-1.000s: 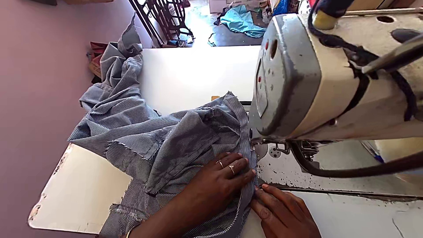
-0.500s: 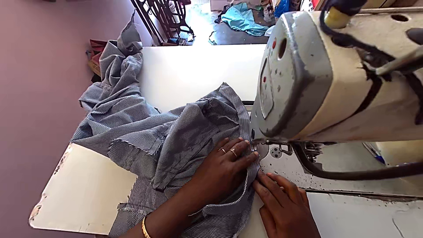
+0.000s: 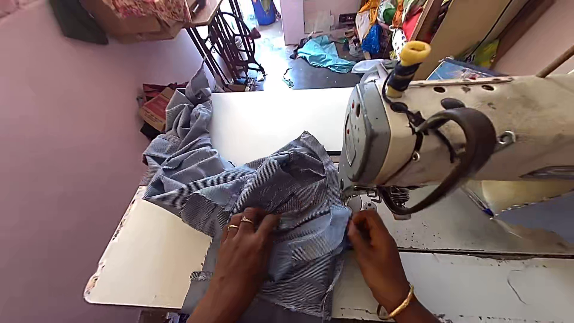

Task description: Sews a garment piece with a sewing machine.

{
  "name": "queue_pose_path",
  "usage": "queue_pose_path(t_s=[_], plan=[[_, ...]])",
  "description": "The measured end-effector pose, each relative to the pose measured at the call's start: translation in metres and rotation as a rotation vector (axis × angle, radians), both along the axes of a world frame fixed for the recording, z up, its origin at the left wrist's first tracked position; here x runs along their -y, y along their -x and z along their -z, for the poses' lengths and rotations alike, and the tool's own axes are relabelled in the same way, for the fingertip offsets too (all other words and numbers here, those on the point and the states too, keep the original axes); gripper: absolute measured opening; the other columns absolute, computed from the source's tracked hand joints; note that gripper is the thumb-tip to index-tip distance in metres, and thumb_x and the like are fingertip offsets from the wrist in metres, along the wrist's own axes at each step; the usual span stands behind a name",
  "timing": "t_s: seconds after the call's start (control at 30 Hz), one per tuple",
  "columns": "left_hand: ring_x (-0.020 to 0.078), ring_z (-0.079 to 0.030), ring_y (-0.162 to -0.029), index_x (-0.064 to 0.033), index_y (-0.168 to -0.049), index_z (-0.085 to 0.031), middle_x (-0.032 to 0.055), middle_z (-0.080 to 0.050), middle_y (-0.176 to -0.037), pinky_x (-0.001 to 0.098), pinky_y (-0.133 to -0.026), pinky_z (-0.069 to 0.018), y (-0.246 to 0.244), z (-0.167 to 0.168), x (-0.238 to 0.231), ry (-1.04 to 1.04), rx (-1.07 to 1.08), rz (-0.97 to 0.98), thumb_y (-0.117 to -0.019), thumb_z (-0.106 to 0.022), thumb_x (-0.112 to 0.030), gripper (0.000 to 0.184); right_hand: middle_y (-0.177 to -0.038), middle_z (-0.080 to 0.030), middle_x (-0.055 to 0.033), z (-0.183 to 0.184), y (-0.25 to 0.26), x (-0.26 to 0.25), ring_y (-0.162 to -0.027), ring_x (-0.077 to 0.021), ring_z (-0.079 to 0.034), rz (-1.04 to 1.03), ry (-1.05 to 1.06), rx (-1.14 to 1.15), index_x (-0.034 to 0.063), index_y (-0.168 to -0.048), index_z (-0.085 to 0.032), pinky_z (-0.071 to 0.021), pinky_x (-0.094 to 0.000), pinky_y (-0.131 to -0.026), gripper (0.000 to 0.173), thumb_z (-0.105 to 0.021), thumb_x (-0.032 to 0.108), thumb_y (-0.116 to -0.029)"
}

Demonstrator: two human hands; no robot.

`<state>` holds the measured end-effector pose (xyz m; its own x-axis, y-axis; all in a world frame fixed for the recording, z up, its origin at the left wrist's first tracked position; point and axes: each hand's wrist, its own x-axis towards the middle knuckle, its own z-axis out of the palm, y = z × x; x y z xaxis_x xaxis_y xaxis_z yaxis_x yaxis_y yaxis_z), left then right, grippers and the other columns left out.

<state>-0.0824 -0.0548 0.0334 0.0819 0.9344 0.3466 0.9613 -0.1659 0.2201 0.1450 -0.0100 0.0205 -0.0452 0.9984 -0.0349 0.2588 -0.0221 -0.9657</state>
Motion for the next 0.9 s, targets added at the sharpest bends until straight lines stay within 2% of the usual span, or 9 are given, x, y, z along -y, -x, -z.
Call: queue_pose_path(t_s=[0.1, 0.17, 0.27, 0.37, 0.47, 0.57, 0.67, 0.77, 0.9], plan=[[0.023, -0.065, -0.115, -0.0121, -0.114, -0.071, 0.0053, -0.07, -0.116, 0.049, -0.103, -0.0501, 0.0, -0.012, 0.001, 0.029, 0.173, 0.2, -0.0976, -0.049, -0.011, 0.028, -0.104, -0.069, -0.01, -0.022, 0.01, 0.003, -0.085, -0.0187, -0.071, 0.192, 0.493, -0.637, 0.0142, -0.142, -0.038, -0.06, -0.0344, -0.076, 0.045, -0.054, 0.0, -0.1025], [0.013, -0.067, -0.111, -0.014, -0.118, -0.068, -0.002, -0.071, -0.11, 0.049, -0.112, -0.0443, -0.001, -0.018, 0.002, 0.146, 0.254, 0.307, -0.1029, -0.046, -0.015, 0.027, -0.108, -0.07, -0.0122, -0.031, 0.01, 0.013, -0.092, -0.0214, -0.072, 0.186, 0.613, -0.766, 0.0163, -0.144, -0.044, -0.0601, -0.0369, -0.081, 0.044, -0.052, 0.002, -0.1033], [0.0144, -0.066, -0.102, -0.0166, -0.112, -0.07, -0.0028, -0.07, -0.101, 0.0415, -0.094, -0.0532, -0.002, -0.027, 0.006, 0.116, 0.233, 0.293, -0.0988, -0.046, -0.014, 0.028, -0.103, -0.07, -0.0148, -0.042, 0.006, 0.031, -0.09, -0.0209, -0.072, 0.07, 0.718, -0.742, 0.0018, -0.127, -0.056, -0.062, -0.0355, -0.077, 0.025, -0.05, 0.001, -0.1022], [0.0121, -0.066, -0.098, -0.0161, -0.103, -0.071, -0.0026, -0.07, -0.098, 0.0338, -0.082, -0.0554, -0.009, -0.036, 0.024, 0.031, 0.328, 0.29, -0.0951, -0.048, -0.014, 0.025, -0.109, -0.07, -0.014, -0.049, -0.002, 0.045, -0.093, -0.0218, -0.073, 0.068, 0.749, -0.743, 0.0024, -0.129, -0.057, -0.0625, -0.0364, -0.075, 0.028, -0.042, 0.017, -0.1101], [0.0192, -0.068, -0.097, -0.0111, -0.105, -0.071, 0.0095, -0.072, -0.101, 0.0346, -0.085, -0.0562, -0.044, -0.039, 0.065, -0.009, 0.465, 0.359, -0.0959, -0.063, -0.025, 0.018, -0.103, -0.072, -0.0122, -0.047, -0.01, 0.04, -0.088, -0.0209, -0.074, 0.076, 0.772, -0.919, 0.006, -0.128, -0.055, -0.0628, -0.0355, -0.071, 0.032, -0.032, 0.021, -0.1115], [0.0314, -0.058, -0.117, -0.024, -0.134, -0.061, 0.0149, -0.061, -0.127, 0.0485, -0.102, -0.0425, -0.074, 0.0, 0.1, -0.055, 0.171, 0.216, -0.0927, -0.067, -0.057, 0.053, -0.092, -0.07, -0.013, -0.042, -0.009, 0.025, -0.078, -0.0197, -0.073, -0.049, 0.797, -1.038, 0.008, -0.124, -0.053, -0.0623, -0.0326, -0.07, 0.028, -0.038, -0.003, -0.103], [0.0431, -0.064, -0.118, -0.0087, -0.116, -0.072, 0.0209, -0.069, -0.121, 0.062, -0.105, -0.0454, -0.068, 0.042, 0.103, -0.104, 0.162, 0.091, -0.0914, -0.073, -0.031, 0.033, -0.094, -0.07, -0.0111, -0.04, 0.001, 0.012, -0.082, -0.0195, -0.073, -0.17, 0.764, -0.963, 0.0091, -0.121, -0.052, -0.0626, -0.0328, -0.073, 0.031, -0.042, -0.01, -0.1001], [0.0264, -0.074, -0.093, 0.0005, -0.096, -0.071, 0.0147, -0.074, -0.093, 0.0419, -0.089, -0.0595, -0.052, 0.018, 0.106, -0.068, 0.338, 0.077, -0.0947, -0.056, 0.001, 0.015, -0.092, -0.072, -0.0065, -0.036, 0.01, 0.009, -0.08, -0.0152, -0.072, -0.192, 0.651, -0.856, 0.0107, -0.117, -0.055, -0.0616, -0.0311, -0.074, 0.022, -0.045, -0.003, -0.1033], [0.0165, -0.067, -0.082, 0.005, -0.112, -0.062, 0.0134, -0.069, -0.096, 0.0368, -0.074, -0.0574, 0.019, -0.059, 0.064, -0.115, 0.405, -0.133, -0.1004, -0.052, -0.012, 0.023, -0.094, -0.071, -0.0049, -0.023, 0.015, 0.012, -0.083, -0.0134, -0.069, -0.405, 0.525, -0.738, 0.006, -0.113, -0.06, -0.0579, -0.0299, -0.073, 0.022, -0.065, 0.0, -0.0923]])
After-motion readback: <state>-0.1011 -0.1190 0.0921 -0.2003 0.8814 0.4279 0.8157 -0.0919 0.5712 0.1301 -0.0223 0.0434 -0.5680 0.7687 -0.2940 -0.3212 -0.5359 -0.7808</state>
